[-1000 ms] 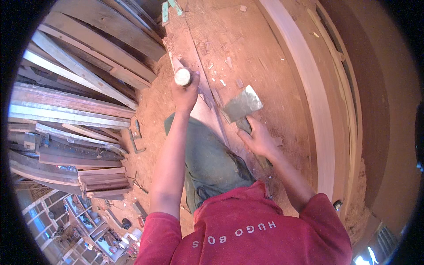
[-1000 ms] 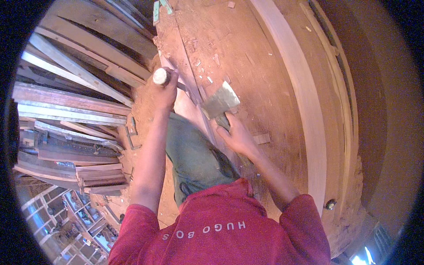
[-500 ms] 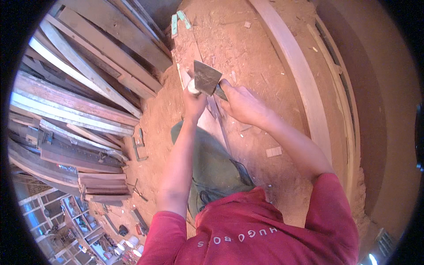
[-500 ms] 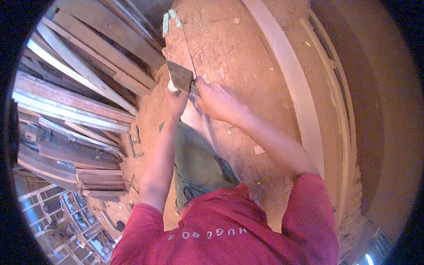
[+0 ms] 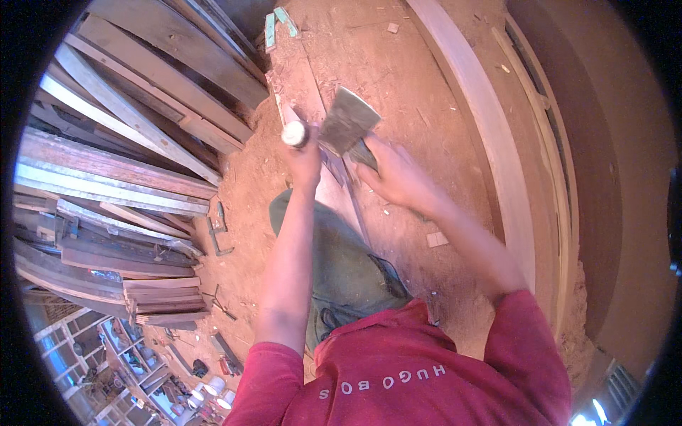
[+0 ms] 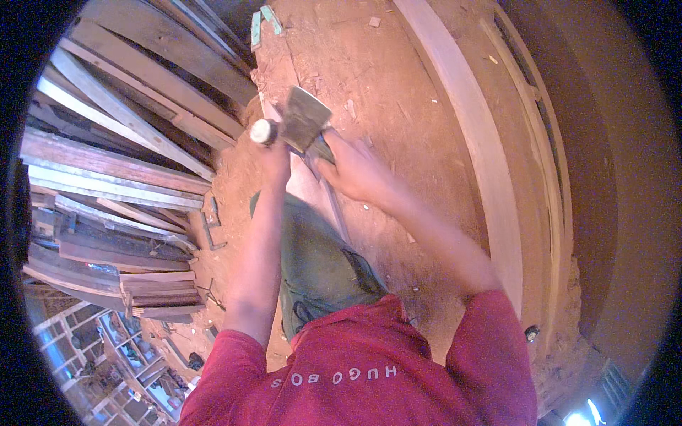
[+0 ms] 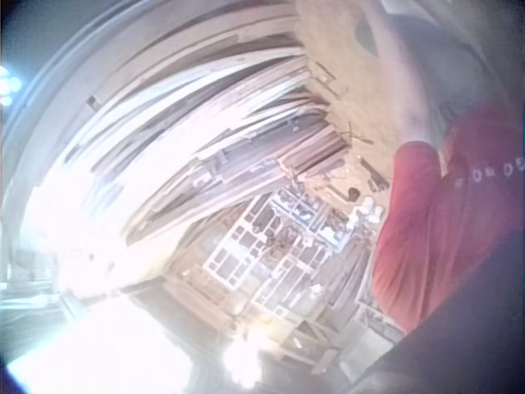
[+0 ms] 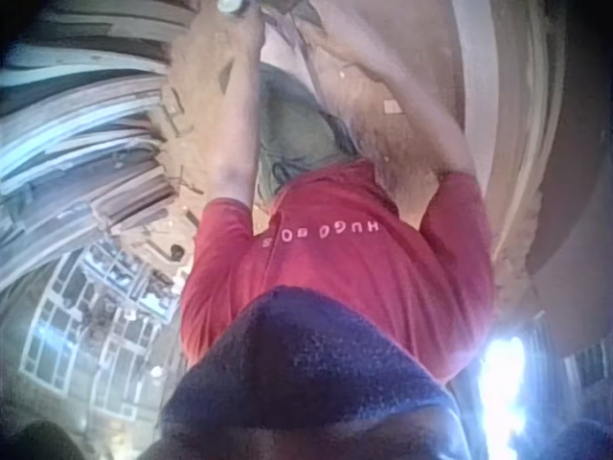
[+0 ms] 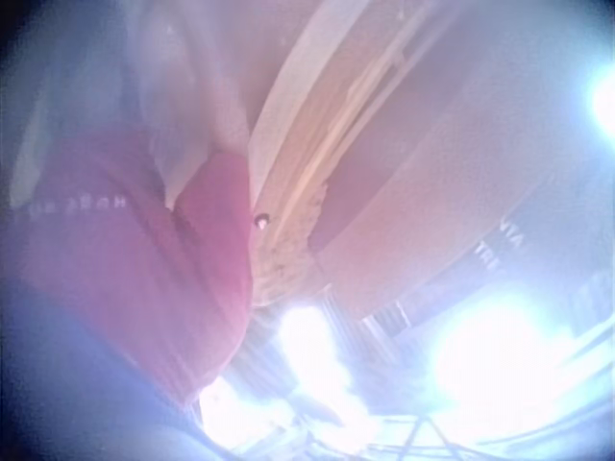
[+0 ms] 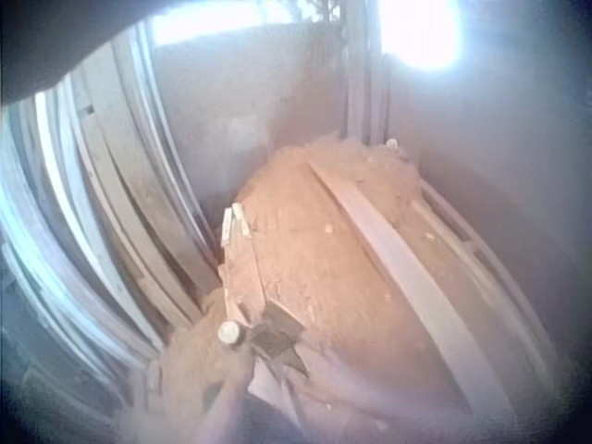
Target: The person is assembling a large curved wooden structure, likely a boat hull, in a workshop. They use a hammer and a chisel to fit and secure long wooden planks onto a curved frame, repeatedly adjusting the wood and striking it into place.
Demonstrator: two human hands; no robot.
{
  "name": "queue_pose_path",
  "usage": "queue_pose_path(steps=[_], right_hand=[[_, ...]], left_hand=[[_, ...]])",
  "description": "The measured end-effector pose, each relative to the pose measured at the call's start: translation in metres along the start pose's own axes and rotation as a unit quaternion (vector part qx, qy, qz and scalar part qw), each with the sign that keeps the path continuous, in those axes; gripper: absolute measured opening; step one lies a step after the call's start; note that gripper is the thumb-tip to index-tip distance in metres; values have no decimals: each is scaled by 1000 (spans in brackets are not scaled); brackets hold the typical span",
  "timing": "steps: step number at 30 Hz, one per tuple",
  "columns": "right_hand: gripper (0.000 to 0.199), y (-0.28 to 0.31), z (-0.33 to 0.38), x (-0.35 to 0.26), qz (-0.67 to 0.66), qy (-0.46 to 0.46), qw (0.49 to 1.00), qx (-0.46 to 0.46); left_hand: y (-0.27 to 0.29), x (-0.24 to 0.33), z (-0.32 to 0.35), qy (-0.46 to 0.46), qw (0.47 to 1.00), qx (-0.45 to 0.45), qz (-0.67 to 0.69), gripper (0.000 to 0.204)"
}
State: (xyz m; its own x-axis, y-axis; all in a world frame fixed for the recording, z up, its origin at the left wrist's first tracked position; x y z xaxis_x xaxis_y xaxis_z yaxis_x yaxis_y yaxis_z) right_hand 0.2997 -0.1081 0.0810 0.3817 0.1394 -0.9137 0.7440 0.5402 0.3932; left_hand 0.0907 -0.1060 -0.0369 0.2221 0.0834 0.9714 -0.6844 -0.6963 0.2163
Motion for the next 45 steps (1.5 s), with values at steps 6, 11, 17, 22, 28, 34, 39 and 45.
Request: queue_pose_path(steps=[6,11,17,22,28,34,39,45], right_hand=[[43,-25,67,84,-92,-141,985,41],[41,-38,95,121,-164,-220,959,71],[40,-28,100,123,-174,-206,957,102],[35,-21,98,118,-179,-192,961,84],[40,-22,92,113,-165,-173,969,67],[43,-16,82,98,-153,-154,976,31],[39,-2,71,66,-152,-80,984,48],[35,6,60,45,-160,-64,984,51]], left_hand=[[42,-2,-35,124,971,159,128,14],[35,27,4,-15,999,-3,-33,15],[13,30,38,-51,984,-157,-64,21],[13,22,42,-90,973,-195,-88,12],[7,34,42,-146,957,-200,-150,20],[4,36,42,-148,944,-233,-180,19],[4,36,46,-148,951,-239,-130,20],[4,39,44,-150,956,-232,-103,21]])
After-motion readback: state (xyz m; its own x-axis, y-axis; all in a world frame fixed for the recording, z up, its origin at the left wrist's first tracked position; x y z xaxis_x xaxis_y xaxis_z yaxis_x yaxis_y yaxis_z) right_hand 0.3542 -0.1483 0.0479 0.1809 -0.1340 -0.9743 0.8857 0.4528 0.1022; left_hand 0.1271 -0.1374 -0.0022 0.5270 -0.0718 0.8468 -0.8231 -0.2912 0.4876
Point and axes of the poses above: each hand's wrist, its own z-axis away from the middle knuckle, its own y-axis out of the back of the hand, x = y × z, the point moved 2 cm from there along -z, towards the middle knuckle, and after that the axes turned 14 degrees about -z, right-handed, at the moved point
